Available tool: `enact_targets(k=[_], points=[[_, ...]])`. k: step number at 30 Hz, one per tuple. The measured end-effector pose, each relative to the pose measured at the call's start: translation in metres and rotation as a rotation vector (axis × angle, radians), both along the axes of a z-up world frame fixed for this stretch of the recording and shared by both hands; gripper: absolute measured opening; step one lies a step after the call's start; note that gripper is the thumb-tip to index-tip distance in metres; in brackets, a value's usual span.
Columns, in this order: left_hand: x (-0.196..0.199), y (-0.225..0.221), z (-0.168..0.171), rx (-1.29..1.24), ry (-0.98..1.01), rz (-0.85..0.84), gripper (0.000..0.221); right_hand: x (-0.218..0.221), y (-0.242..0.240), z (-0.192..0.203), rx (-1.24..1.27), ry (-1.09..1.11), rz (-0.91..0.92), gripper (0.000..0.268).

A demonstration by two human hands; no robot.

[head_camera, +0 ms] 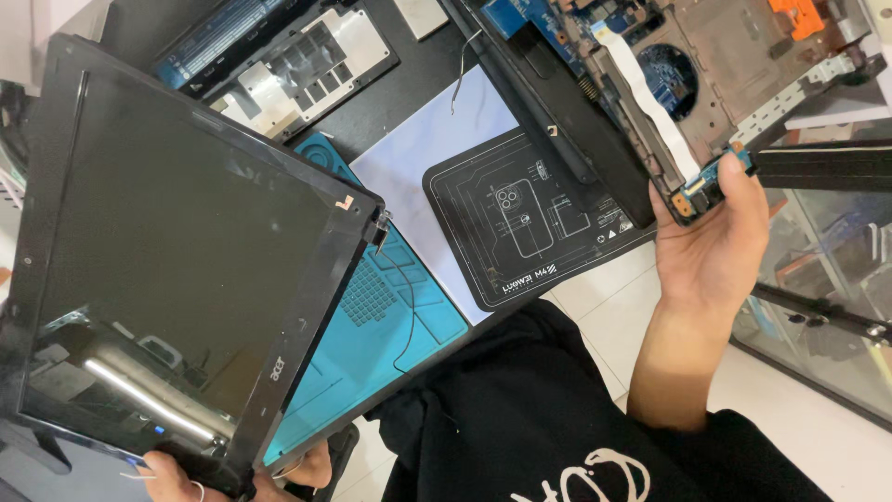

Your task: The person disassembles a laptop by removing screws, disconnecting cables, and detaching the motherboard and screen. They use a screwdriver to remove fasteners and carefully lift components out of the chassis.

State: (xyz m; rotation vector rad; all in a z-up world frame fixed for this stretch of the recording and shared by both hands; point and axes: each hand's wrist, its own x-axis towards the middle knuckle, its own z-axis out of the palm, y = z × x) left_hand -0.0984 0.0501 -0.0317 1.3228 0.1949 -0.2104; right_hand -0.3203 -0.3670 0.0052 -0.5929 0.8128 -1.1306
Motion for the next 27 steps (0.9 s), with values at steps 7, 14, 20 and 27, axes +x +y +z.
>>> enact_targets(k=[7,14,20,27], points=[[0.011,-0.011,0.01,-0.031,-0.028,0.013,0.049,0.006,0.003,0.014,0.045,-0.01,0.013,0.025],[0.047,0.004,0.018,-0.082,-0.114,0.009,0.051,-0.021,0.014,0.013,0.131,0.127,0.033,0.044],[0.049,0.002,0.019,-0.053,-0.117,-0.008,0.053,-0.044,0.047,-0.012,-0.181,0.122,0.015,0.059],[0.056,0.006,0.008,0.037,-0.056,-0.104,0.06,0.027,0.076,-0.014,-0.397,0.326,0.366,0.035]])
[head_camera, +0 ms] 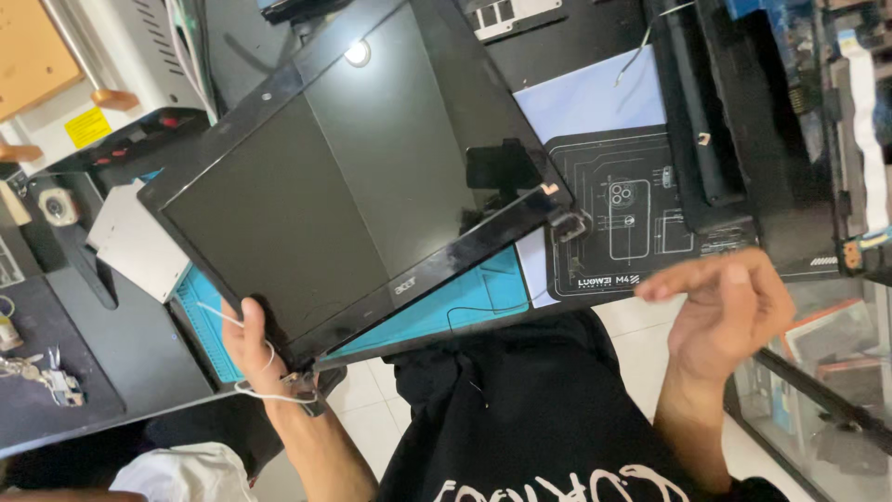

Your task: The person disassembles a laptop by removing screws, disconnecting cables, and detaching the motherboard and screen. They use a screwdriver to remove fasteners and carefully lift components out of the chassis.

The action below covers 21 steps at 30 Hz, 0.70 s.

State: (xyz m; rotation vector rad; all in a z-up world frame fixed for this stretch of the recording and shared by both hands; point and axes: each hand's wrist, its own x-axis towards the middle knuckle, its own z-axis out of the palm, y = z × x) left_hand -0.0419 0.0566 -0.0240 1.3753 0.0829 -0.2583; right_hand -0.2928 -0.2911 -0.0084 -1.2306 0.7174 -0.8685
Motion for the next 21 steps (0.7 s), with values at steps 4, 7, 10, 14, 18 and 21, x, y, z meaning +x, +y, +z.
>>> enact_targets(k=[4,7,10,14,18,21], points=[[0.002,0.005,-0.016,0.088,0.009,-0.068,0.065,0.065,-0.012,0.0,-0.052,0.181,0.218,0.034],[-0.001,-0.001,-0.025,0.121,-0.02,-0.124,0.066,0.096,-0.023,-0.007,0.137,0.209,0.399,0.055],[-0.006,-0.007,-0.026,0.107,0.127,-0.123,0.062,0.106,-0.027,-0.02,0.184,0.205,0.5,0.059],[0.001,-0.018,-0.028,0.113,0.132,-0.205,0.057,0.106,-0.033,-0.041,0.184,0.224,0.492,0.06],[0.013,-0.026,-0.031,0.135,0.174,-0.247,0.053,0.109,-0.04,-0.054,0.124,0.276,0.49,0.058],[0.019,-0.029,-0.029,0.25,0.124,-0.276,0.051,0.113,-0.044,-0.055,0.049,0.289,0.487,0.056]])
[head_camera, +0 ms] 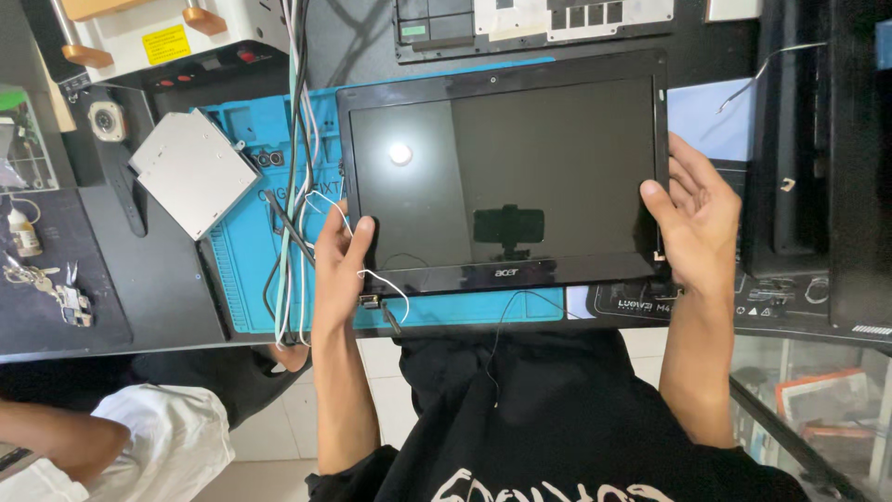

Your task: The person disassembles a laptop by removing screws, disconnecting cables, and detaching the motherboard and screen. They use a screwdriver to remove fasteners and carefully lift components out of the chassis.

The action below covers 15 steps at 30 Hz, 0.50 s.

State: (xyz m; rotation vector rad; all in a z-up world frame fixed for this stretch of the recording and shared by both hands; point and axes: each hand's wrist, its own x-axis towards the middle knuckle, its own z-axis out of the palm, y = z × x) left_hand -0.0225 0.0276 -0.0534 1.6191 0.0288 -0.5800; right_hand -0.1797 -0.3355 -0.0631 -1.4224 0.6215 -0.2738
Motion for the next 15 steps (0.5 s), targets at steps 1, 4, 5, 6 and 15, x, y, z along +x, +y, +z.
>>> enact_targets(k=[1,4,5,6,15], points=[[0.003,-0.002,0.002,0.056,-0.035,-0.014,0.05,0.003,-0.001,0.001,-0.049,0.002,0.004,0.056],[0.01,-0.007,0.011,0.108,-0.168,-0.065,0.048,0.012,-0.002,0.005,-0.138,0.054,0.002,0.056],[0.01,-0.008,0.015,0.251,-0.187,-0.064,0.048,0.014,-0.002,0.007,-0.157,0.081,0.002,0.057],[0.01,-0.011,0.02,0.394,-0.206,-0.063,0.049,0.016,-0.001,0.009,-0.2,0.086,0.016,0.056],[0.011,-0.032,0.041,0.736,-0.505,-0.105,0.041,0.024,-0.004,0.023,-0.622,0.222,0.052,0.049]])
